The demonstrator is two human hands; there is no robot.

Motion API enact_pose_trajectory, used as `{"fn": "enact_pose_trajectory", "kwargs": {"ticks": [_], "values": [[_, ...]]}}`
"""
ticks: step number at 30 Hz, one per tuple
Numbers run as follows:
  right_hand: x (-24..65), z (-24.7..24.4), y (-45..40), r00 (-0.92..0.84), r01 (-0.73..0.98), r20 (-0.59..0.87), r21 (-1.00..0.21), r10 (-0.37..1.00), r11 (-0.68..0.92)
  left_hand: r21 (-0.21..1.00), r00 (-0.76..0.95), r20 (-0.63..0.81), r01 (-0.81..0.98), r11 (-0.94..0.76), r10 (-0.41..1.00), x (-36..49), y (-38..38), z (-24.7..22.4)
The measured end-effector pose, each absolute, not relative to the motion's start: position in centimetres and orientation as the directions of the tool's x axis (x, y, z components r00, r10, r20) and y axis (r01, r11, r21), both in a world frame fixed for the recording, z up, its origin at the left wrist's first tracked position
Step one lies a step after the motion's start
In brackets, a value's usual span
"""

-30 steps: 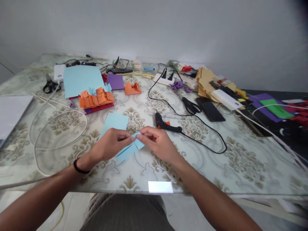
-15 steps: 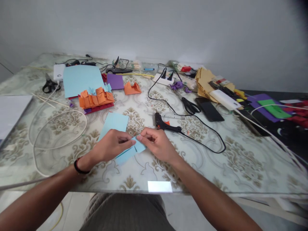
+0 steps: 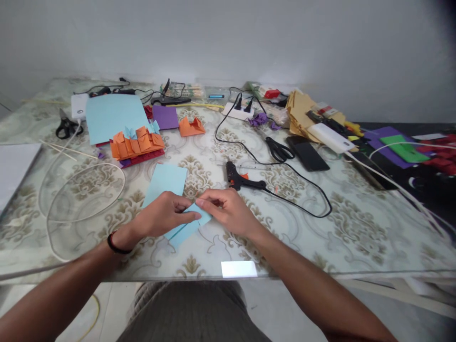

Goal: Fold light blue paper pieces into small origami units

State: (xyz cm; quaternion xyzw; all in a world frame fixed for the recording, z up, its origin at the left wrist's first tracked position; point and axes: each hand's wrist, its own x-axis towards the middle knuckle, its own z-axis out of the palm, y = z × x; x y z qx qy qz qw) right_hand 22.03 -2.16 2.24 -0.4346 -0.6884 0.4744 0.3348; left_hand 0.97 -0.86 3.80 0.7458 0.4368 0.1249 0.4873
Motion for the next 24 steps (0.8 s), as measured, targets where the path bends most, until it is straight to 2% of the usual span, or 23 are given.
{"fn": "enact_pose_trajectory", "kwargs": {"ticks": [5,7,24], "values": [[22.19,1.92,-1.82,-0.441,0.120,-0.156,-0.986,0.884,-0.115,0.808,0.436,-0.235,0.584,-0.075,0.869,0.61,-0.51,3.90],[22.28,1.84,-1.73,-0.442,0.100,-0.191,-0.981,0.877,-0.164,0.810,0.431,-0.241,0.582,-0.064,0.869,0.49,-0.34,3.94],[22.49,2.10,-1.62,-0.413,0.083,-0.139,-0.990,0.900,-0.115,0.854,0.438,-0.252,0.520,-0.015,0.863,0.09,-0.05,3.10]]}}
